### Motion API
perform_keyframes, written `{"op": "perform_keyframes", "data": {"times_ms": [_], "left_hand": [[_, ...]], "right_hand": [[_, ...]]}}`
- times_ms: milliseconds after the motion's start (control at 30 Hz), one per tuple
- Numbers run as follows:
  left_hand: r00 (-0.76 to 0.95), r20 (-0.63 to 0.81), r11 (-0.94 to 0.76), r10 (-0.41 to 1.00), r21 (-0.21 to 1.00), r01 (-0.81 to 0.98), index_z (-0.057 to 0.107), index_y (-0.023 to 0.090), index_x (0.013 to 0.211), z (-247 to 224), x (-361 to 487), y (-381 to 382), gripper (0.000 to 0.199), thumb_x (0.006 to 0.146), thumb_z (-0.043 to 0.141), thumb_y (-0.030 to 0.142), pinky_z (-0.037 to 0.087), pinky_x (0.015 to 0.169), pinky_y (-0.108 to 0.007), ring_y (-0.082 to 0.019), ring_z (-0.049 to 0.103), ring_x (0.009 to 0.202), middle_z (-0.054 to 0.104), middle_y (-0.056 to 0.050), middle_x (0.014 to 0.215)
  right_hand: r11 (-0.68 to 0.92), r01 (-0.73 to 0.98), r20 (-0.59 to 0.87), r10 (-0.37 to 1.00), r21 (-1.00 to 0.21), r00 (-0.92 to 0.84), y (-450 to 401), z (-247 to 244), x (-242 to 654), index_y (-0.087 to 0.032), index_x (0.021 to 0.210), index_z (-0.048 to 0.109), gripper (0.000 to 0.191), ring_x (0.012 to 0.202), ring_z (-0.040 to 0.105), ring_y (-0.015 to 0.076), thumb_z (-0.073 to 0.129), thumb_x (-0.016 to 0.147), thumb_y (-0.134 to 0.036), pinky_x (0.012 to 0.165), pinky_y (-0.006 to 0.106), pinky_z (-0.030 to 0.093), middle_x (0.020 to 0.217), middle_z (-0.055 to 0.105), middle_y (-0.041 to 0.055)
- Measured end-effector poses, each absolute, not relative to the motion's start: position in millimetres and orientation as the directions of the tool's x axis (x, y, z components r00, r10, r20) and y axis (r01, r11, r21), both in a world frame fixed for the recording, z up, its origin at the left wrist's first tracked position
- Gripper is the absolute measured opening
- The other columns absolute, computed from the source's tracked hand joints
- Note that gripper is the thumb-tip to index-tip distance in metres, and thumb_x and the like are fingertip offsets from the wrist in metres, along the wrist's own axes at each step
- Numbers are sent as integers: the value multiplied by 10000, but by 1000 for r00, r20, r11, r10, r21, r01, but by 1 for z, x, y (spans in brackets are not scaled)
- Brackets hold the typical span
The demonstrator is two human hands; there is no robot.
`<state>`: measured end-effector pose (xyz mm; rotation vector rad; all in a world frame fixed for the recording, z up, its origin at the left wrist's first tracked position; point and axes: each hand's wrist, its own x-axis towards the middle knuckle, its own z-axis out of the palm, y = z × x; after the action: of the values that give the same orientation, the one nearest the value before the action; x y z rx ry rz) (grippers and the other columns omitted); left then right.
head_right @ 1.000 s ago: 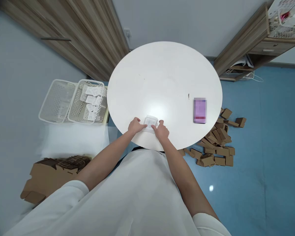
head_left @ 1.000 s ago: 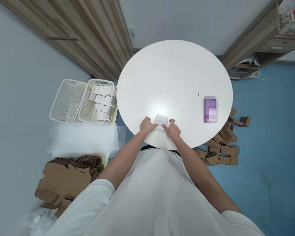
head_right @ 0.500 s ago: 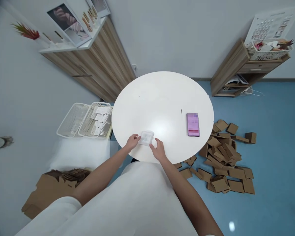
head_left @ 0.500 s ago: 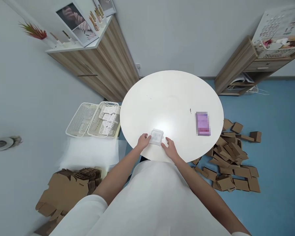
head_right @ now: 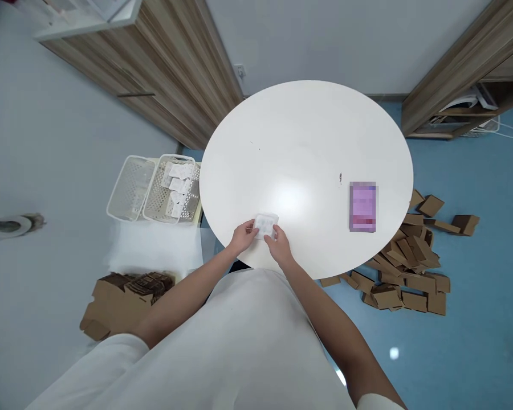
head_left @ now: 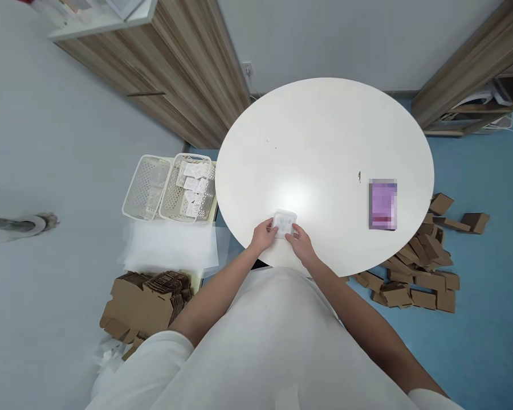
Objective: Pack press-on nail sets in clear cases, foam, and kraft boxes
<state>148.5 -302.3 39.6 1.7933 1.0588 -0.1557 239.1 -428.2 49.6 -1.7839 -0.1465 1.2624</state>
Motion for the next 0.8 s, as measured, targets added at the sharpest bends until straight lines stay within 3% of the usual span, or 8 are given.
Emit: {"op": "perform_keyframes", "data": {"times_ms": [300,567,800], "left_hand": [[565,-501,15,655,757,654,287,190,1316,41,134,-241,592,787,516,325,437,848,-323,-222,469,1112,454,-108,1269],[586,-393,-25,709,817,576,287,208,1304,32,108,-146,613,727,482,138,362,963,-350,-209,397,1174,401,-91,1272],[595,-316,-106,739,818,565,236,232,1334,24,112,-95,699,702,516,129,298,1003,-400,-245,336,1193,346,-94,1241]], "right_hand": [[-559,-429,-703,521,-709,484,-341,56,232,-238,1284,369,596,1098,508,204,532,727,-376,849,336,468,1223,534,67],[-570,-329,-654,585,-752,481,-230,55,224,-213,1264,401,586,1085,508,203,552,732,-404,901,353,416,1190,555,75],[-555,-279,-612,617,-784,494,-175,48,222,-229,1291,346,619,1119,474,199,539,737,-429,890,340,419,1212,519,66]]}}
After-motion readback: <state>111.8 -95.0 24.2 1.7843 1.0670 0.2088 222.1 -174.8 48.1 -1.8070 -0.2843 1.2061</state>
